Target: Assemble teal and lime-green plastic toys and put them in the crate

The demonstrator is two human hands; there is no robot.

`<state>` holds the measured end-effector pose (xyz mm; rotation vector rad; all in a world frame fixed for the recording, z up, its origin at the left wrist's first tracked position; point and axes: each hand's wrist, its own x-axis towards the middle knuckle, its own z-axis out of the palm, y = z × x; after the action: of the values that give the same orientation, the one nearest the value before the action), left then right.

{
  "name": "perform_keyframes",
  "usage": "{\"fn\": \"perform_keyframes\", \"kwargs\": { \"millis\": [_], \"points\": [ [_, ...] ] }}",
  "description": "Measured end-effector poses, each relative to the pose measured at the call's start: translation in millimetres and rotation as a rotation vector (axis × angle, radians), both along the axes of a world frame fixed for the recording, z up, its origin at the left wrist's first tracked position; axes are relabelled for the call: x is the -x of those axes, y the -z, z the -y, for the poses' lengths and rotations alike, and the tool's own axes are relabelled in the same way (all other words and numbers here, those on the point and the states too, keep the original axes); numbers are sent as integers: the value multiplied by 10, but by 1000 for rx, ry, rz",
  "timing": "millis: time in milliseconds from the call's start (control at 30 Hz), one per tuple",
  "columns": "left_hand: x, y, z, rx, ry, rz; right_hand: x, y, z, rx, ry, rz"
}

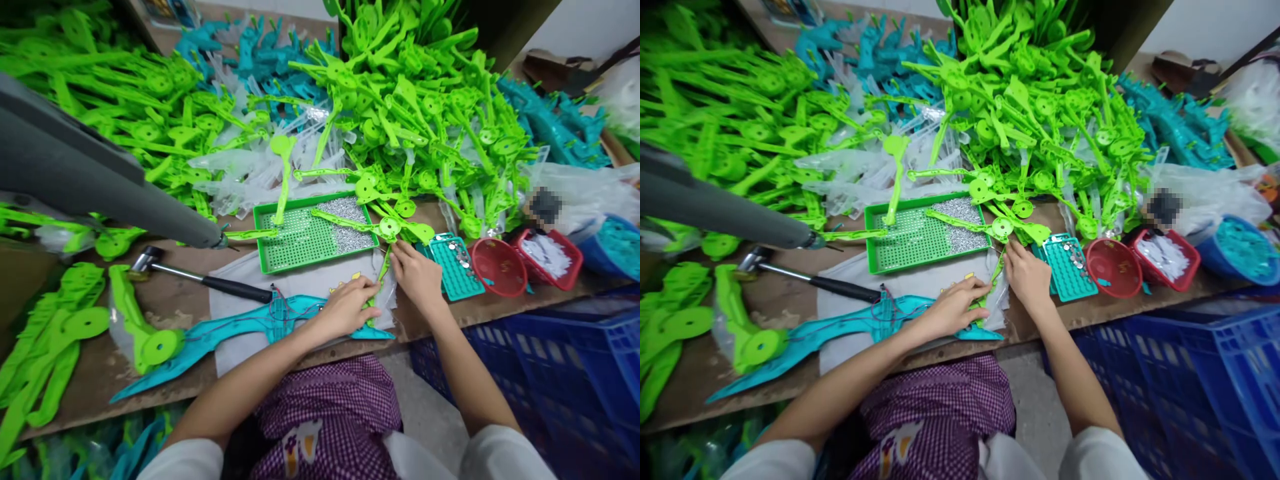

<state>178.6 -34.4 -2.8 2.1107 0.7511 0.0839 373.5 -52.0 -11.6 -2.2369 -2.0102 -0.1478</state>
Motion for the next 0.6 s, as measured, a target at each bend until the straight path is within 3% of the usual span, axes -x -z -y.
{"fn": "perform_keyframes", "kwargs": {
  "millis": [133, 467, 600],
  "points": [
    [12, 27, -14, 13, -7, 15, -22, -25, -60, 41, -62, 66],
    [0, 47, 15, -28, -20, -19, -12, 255, 59, -104, 59, -157],
    [1, 33, 21, -26, -38, -22, -11, 128, 117, -122, 43, -302]
  ]
}}
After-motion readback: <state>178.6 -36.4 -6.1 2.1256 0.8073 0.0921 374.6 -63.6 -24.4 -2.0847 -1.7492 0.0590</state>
